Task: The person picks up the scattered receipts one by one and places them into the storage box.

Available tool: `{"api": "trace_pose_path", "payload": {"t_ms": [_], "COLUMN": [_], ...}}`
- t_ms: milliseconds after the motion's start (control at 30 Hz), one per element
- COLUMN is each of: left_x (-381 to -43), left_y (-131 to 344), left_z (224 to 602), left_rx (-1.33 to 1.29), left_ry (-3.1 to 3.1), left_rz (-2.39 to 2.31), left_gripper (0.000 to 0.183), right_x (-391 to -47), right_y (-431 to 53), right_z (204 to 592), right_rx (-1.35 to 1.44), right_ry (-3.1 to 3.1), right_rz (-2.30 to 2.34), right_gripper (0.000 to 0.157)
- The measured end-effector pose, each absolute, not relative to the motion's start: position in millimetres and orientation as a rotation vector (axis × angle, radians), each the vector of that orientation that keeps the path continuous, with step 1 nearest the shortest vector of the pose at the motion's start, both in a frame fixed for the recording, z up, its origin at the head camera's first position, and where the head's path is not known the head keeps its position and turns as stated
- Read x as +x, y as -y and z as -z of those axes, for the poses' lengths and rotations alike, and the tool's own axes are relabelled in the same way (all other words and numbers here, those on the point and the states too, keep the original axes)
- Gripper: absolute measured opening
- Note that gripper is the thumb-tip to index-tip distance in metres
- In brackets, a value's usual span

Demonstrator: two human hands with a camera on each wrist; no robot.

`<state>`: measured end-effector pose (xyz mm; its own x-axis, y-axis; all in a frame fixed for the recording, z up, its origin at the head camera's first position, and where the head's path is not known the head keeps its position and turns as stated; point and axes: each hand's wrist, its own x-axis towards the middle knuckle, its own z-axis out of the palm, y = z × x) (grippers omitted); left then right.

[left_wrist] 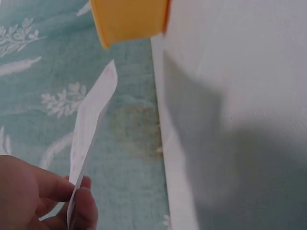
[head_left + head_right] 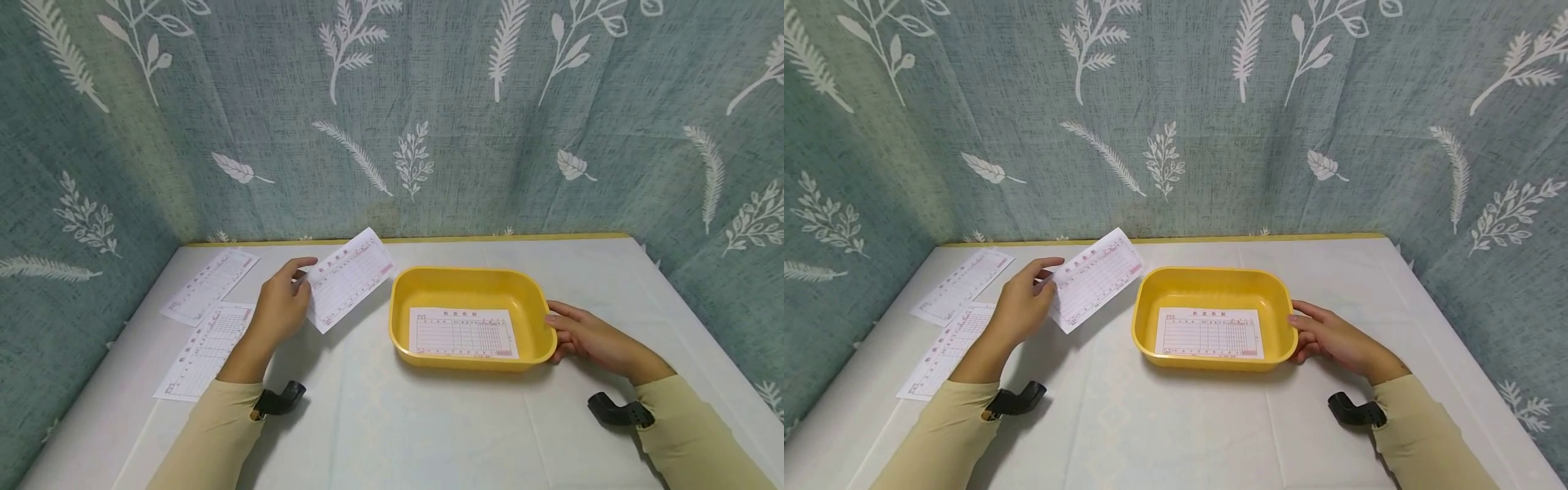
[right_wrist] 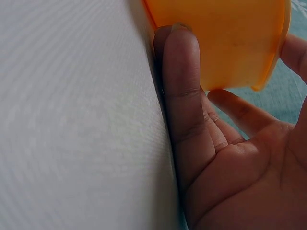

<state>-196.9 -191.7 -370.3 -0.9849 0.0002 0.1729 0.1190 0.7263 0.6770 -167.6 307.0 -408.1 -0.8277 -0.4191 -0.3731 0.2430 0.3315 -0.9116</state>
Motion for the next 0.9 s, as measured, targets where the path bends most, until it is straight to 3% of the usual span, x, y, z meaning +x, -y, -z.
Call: {"api": "trace_pose_path", "payload": {"t_ms": [900], "left_x": [-187.0], "left_y": [168.7], "left_z": [367.0], "left_rx": [-0.191], "left_ry": [2.648], "left_rz": [1.191], "left_gripper": [0.033], "right_x": [-166.0], "right_y": [-306.1], "right_z": [409.3], "right_rx": [-0.14], "right_ry": [-2.043], "right_rz": [1.549], "right_gripper": [0.075]}}
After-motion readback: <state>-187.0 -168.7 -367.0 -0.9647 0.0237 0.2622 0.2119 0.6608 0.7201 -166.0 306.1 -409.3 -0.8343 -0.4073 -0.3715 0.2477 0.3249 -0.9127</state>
